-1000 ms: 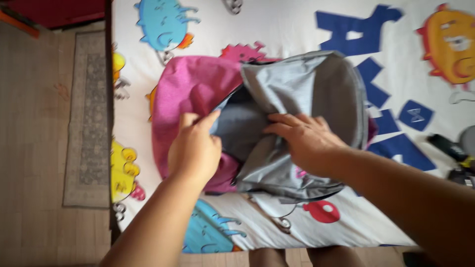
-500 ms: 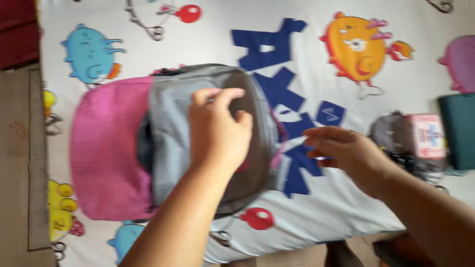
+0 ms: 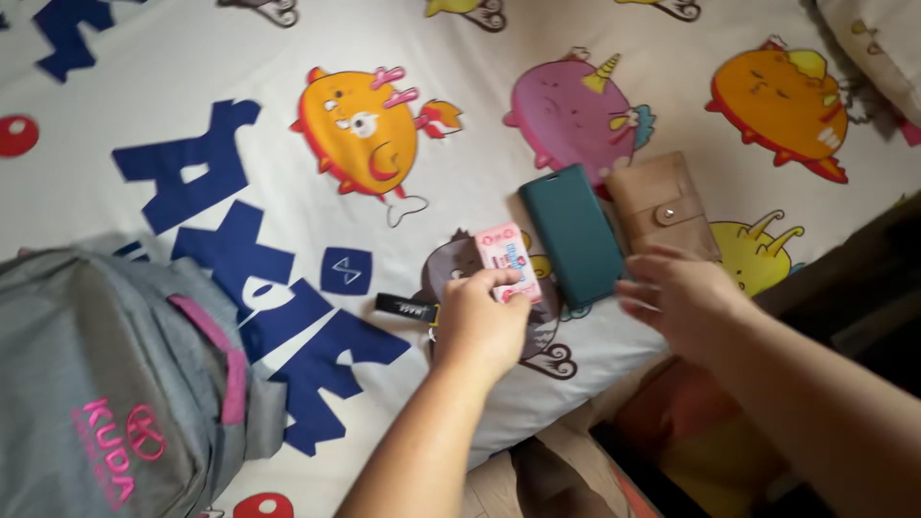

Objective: The person opens a pink and gray backpack on a bed and places items into it, including a wallet, a small box, and a laptop, then zips the compartments. They then reopen the backpack and take the items out, laying them on the bed alongside chargers, cables, a notebook, and other belongings.

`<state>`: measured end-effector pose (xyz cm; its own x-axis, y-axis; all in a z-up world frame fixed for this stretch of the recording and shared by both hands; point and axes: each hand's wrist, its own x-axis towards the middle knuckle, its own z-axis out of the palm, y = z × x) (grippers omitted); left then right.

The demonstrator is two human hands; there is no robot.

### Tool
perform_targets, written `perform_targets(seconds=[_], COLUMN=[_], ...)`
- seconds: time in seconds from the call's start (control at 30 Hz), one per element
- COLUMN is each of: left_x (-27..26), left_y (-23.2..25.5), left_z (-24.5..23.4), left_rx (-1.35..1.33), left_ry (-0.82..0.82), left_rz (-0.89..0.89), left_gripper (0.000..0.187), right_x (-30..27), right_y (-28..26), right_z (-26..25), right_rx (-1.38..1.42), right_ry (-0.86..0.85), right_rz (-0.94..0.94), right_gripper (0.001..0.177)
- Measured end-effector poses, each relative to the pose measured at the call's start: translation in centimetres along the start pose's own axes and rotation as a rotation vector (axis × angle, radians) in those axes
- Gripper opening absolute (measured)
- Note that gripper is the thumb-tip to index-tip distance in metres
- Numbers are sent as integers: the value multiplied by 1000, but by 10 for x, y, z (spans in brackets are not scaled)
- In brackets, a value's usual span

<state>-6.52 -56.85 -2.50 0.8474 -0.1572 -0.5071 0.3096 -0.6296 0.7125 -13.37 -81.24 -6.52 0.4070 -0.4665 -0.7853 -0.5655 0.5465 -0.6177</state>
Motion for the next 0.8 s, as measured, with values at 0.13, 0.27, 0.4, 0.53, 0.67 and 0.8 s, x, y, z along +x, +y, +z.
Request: perform_targets(seconds=[0.13, 0.27, 0.4, 0.53, 0.67, 0.8], left_x=[3, 8, 10, 10, 6, -3], left_y=[21, 31, 32, 28, 18, 2], left_z=[22, 24, 20, 9, -7, -30], left_rx=[-81, -84, -54, -17, -99, -283], left_ry=[-110, -130, -116, -79, -50, 4], left_rz=[-111, -179, -226, -245, -239, -212], left_gripper=[32, 33, 34, 34, 35, 33], right_x=[50, 74, 81, 80, 64, 24], right_y=[-10, -21, -24, -22, -20, -9], right_z=[-37, -38, -31, -28, -22, 10], right_rx=[183, 277, 202, 327, 346, 384], right_ry=[210, 275, 319, 249, 193, 79], right_rz=[257, 413, 463, 350, 155, 33], right_gripper=[50, 64, 54, 60, 53, 51])
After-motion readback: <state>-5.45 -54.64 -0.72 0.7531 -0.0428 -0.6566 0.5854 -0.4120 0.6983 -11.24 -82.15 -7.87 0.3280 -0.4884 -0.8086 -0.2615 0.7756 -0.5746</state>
